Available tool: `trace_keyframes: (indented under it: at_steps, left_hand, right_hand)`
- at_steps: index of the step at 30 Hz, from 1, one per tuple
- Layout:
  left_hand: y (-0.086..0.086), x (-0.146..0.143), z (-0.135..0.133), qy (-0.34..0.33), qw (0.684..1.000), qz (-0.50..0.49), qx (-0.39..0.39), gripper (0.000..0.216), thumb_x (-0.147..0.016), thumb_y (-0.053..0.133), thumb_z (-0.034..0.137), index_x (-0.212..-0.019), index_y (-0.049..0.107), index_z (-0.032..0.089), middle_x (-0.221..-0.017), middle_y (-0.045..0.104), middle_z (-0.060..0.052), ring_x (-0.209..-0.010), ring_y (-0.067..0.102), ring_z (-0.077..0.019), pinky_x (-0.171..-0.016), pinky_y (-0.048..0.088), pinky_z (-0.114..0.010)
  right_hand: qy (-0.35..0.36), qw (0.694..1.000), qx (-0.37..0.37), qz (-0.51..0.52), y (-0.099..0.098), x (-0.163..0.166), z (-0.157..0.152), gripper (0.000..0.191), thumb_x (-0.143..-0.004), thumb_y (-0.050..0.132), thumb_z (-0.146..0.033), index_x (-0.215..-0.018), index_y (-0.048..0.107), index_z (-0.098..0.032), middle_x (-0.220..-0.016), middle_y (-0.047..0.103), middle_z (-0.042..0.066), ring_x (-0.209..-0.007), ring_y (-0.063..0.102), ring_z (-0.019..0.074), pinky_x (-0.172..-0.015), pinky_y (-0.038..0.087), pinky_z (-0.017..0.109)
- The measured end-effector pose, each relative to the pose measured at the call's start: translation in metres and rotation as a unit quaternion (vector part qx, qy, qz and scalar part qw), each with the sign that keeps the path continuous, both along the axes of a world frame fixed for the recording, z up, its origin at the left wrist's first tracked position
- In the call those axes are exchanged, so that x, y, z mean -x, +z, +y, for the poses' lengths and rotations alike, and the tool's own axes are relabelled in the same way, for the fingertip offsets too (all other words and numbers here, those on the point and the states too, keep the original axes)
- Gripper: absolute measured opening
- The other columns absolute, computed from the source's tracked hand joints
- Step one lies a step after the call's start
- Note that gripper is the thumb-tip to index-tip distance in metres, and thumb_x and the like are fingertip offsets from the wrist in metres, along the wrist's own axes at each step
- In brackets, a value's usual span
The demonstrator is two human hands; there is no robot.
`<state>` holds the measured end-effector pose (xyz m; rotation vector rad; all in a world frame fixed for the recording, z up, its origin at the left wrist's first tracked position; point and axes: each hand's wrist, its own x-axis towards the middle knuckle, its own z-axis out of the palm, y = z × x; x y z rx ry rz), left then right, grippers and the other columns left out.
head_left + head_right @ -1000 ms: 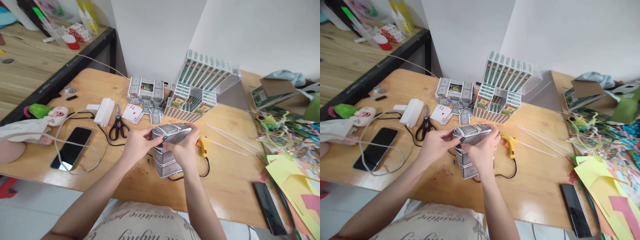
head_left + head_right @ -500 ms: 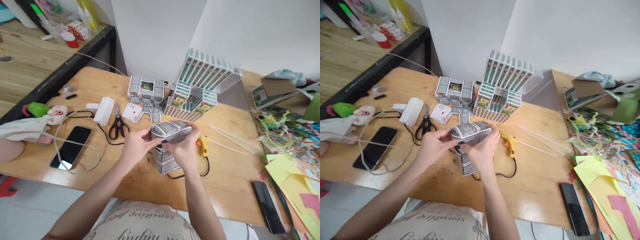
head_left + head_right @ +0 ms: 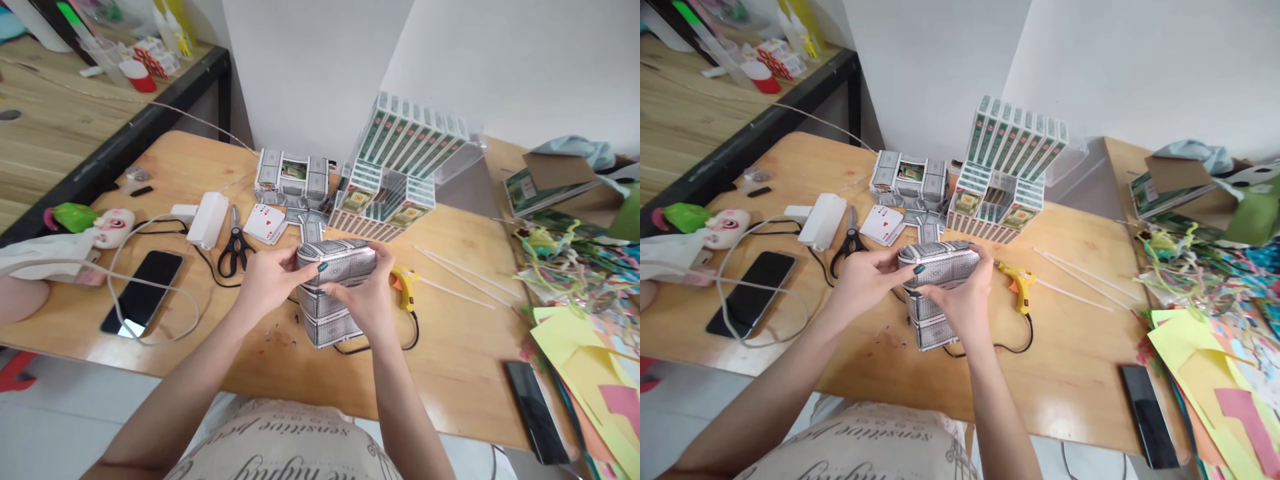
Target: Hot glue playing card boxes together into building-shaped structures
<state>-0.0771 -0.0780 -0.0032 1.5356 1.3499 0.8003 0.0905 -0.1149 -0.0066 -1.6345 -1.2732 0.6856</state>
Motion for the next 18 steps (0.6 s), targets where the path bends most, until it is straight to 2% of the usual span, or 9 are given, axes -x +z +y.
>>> trace_keyframes:
  at_steps: [3, 6, 11, 16, 18]
  left_hand:
    - [-0.001, 0.0016, 0.004, 0.006, 1.0, 0.016, -0.001, 0.04, -0.071, 0.067, 0.046, -0.097, 0.071, 0.016, -0.083, 0.075, -0.004, -0.077, 0.068, -0.0211, -0.065, 0.05, -0.026]
    - [0.0005, 0.001, 0.0056, 0.0, 1.0, 0.029, -0.001, 0.039, -0.072, 0.067, 0.047, -0.095, 0.072, 0.016, -0.084, 0.075, -0.004, -0.077, 0.068, -0.0207, -0.063, 0.048, -0.025]
    - [0.0016, -0.0003, 0.0048, 0.004, 0.998, 0.067, 0.007, 0.041, -0.071, 0.065, 0.051, -0.088, 0.073, 0.015, -0.079, 0.075, -0.005, -0.073, 0.067, -0.0208, -0.058, 0.046, -0.024]
    - [-0.0001, 0.0005, 0.0033, 0.021, 0.995, 0.101, 0.017, 0.036, -0.07, 0.066, 0.049, -0.084, 0.073, 0.016, -0.075, 0.075, -0.004, -0.073, 0.068, -0.0218, -0.059, 0.047, -0.025]
    - [-0.0006, -0.0001, 0.002, 0.018, 0.997, 0.07, 0.022, 0.034, -0.071, 0.066, 0.045, -0.087, 0.073, 0.016, -0.079, 0.075, -0.004, -0.074, 0.069, -0.0217, -0.062, 0.05, -0.026]
  right_hand:
    - [0.023, 0.999, 0.022, 0.024, -0.003, -0.0036, -0.0005, 0.083, -0.051, 0.083, -0.034, -0.116, 0.033, -0.024, -0.115, 0.049, 0.008, -0.106, 0.051, 0.0269, -0.093, 0.041, 0.047]
    - [0.01, 0.999, 0.029, 0.021, -0.0054, -0.003, -0.0001, 0.081, -0.051, 0.082, -0.031, -0.116, 0.034, -0.024, -0.117, 0.048, 0.009, -0.109, 0.05, 0.0273, -0.095, 0.039, 0.048]
    - [-0.008, 0.998, 0.046, 0.047, -0.0074, 0.0013, 0.0051, 0.084, -0.047, 0.082, -0.024, -0.115, 0.032, -0.024, -0.115, 0.048, 0.009, -0.104, 0.052, 0.0275, -0.091, 0.043, 0.048]
    - [-0.004, 0.999, 0.034, 0.003, -0.0101, 0.0061, 0.0072, 0.085, -0.051, 0.078, -0.023, -0.12, 0.029, -0.025, -0.116, 0.048, 0.009, -0.108, 0.05, 0.0301, -0.09, 0.042, 0.051]
    - [0.009, 1.0, 0.024, -0.017, -0.0097, 0.0044, 0.0055, 0.085, -0.053, 0.078, -0.025, -0.122, 0.03, -0.025, -0.118, 0.046, 0.01, -0.111, 0.048, 0.0308, -0.092, 0.041, 0.052]
